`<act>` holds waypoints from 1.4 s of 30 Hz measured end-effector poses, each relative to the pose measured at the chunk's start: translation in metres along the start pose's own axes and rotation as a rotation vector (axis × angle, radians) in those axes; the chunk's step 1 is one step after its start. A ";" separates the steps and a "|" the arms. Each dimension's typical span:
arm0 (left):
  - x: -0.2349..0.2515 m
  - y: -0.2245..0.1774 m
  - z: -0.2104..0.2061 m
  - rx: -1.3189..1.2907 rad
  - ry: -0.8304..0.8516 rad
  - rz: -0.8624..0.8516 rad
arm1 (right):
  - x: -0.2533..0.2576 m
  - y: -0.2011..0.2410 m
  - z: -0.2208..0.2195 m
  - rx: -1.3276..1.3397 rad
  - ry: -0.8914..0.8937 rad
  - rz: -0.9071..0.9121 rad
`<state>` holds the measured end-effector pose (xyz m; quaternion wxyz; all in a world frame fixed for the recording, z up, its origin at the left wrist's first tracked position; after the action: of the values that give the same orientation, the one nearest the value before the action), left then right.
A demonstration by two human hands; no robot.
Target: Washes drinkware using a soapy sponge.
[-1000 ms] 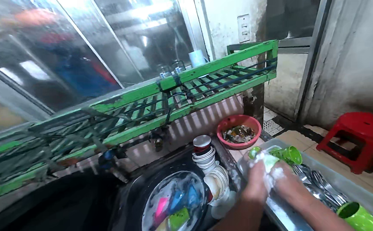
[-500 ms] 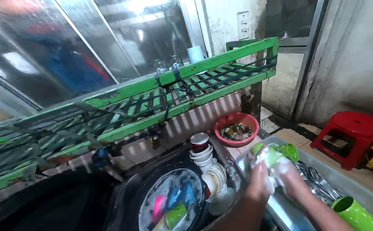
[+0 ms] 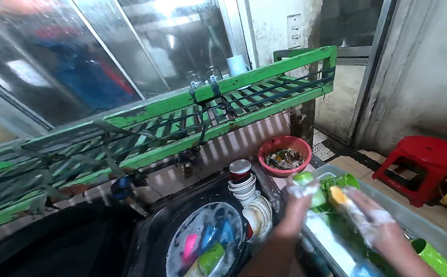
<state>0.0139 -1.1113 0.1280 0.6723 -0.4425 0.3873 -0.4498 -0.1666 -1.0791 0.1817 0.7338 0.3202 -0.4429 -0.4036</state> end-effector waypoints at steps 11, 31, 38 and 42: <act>-0.043 -0.046 -0.044 0.656 0.178 -0.316 | 0.021 0.009 -0.005 -0.056 -0.161 0.022; -0.012 0.096 0.203 1.334 0.022 0.113 | -0.046 -0.059 -0.063 -0.201 0.661 -0.524; -0.026 -0.073 -0.027 1.228 0.405 -0.580 | -0.057 -0.083 -0.118 -0.310 0.916 -0.480; -0.019 -0.053 -0.122 1.367 0.563 -0.533 | -0.069 -0.080 -0.113 -0.371 1.059 -0.393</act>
<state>-0.1172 -1.1344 0.1423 0.5414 0.1218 0.0613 -0.8297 -0.1084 -1.0433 0.0435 0.8102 0.4202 0.1289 -0.3878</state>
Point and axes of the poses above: each hand's wrist, its own x-axis towards the middle knuckle, its own z-axis out of the back of the hand, y = z × x, the point moved 9 cm from there along x, towards the middle knuckle, and after that the axes turned 15 degrees about x, right-handed, at the moved point
